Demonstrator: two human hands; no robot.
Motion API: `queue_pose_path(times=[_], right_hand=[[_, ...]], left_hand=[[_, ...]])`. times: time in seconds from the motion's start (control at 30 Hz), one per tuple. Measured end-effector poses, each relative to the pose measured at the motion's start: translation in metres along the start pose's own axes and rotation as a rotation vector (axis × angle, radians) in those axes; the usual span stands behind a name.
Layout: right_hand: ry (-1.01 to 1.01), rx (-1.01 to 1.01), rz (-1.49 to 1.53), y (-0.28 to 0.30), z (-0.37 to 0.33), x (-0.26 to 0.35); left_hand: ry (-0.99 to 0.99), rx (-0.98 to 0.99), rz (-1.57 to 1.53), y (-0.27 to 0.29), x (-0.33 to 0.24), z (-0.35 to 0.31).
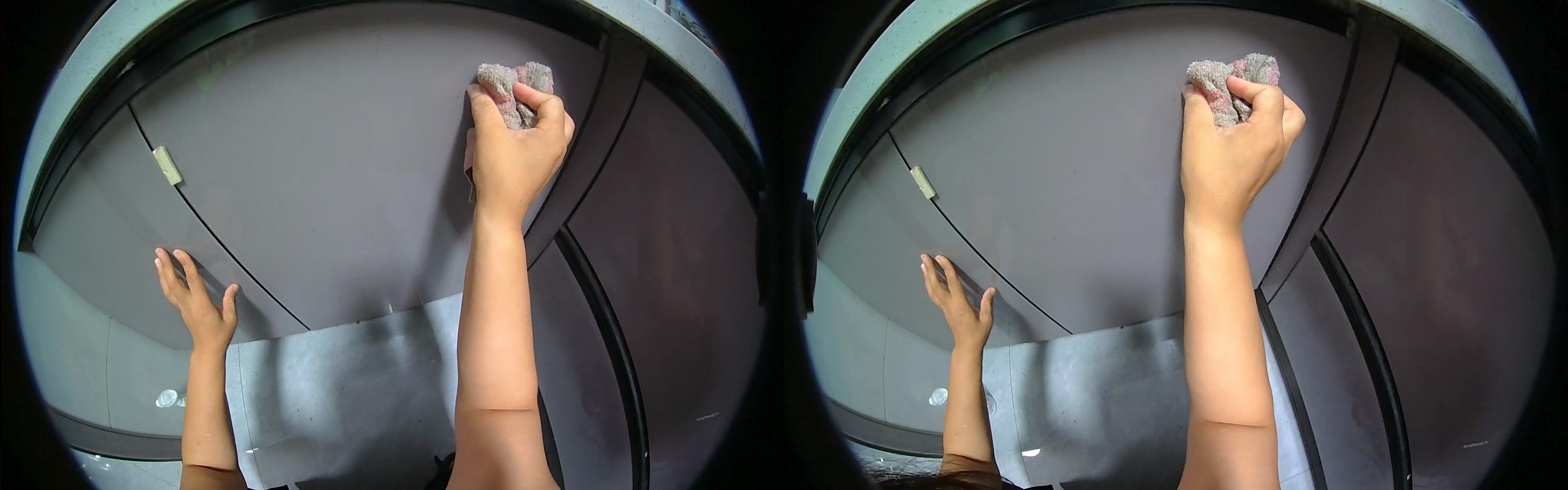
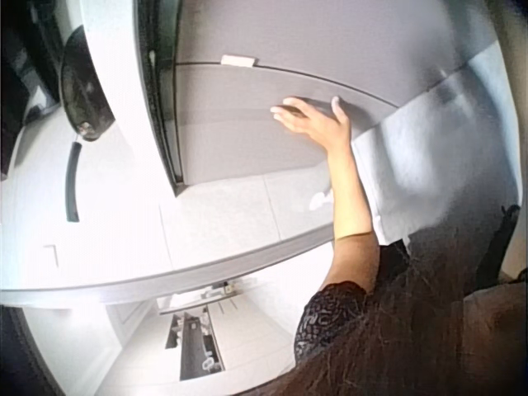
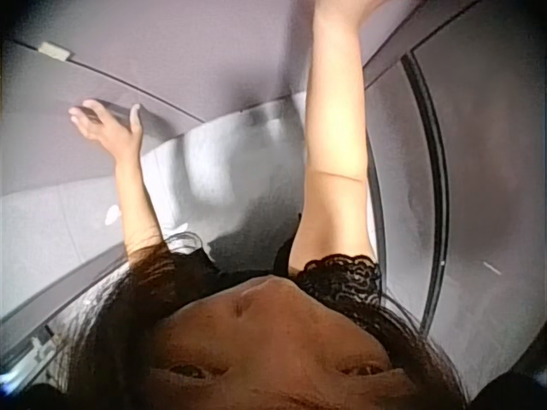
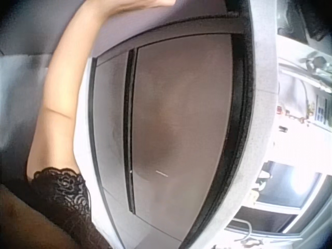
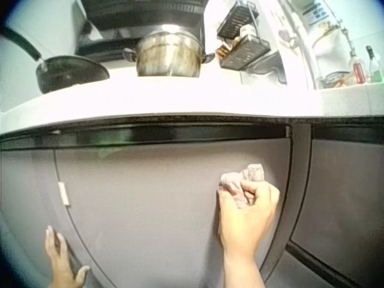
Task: The person wipes the front surface of a grey kitchen cabinet using a patterned cloth. They systematically clean the cabinet doors, moving the cloth in various motions to cover different areas.
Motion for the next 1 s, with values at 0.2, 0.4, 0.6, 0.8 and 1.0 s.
queue_pose_path(times=[0.2, 0.4, 0.6, 0.8, 1.0], right_hand=[[-0.058, 0.086, -0.021, 0.005, -0.004, 0.005], [-0.119, 0.093, 0.042, 0.003, -0.002, 0.001], [-0.139, 0.143, 0.001, 0.007, -0.002, 0.007], [-0.143, 0.128, 0.022, 0.004, -0.007, 0.008], [0.141, -0.122, 0.001, -0.01, -0.025, -0.003]], left_hand=[[0.011, 0.004, 0.001, 0.0, -0.003, 0.0], [0.011, 0.005, 0.0, 0.0, -0.002, 0.0], [0.011, 0.005, -0.002, 0.0, -0.002, -0.001], [0.009, 0.005, -0.003, 0.002, -0.001, -0.002], [0.025, 0.014, -0.012, 0.001, -0.002, -0.002]])
Point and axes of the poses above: each hand's wrist, its own z-axis towards the middle knuckle, its own y-axis out of the back of the hand, x = y × z, the point moved 1 cm from there along z, towards the middle knuckle, and after that the axes turned 13 degrees about -z, right-handed, at the moved point
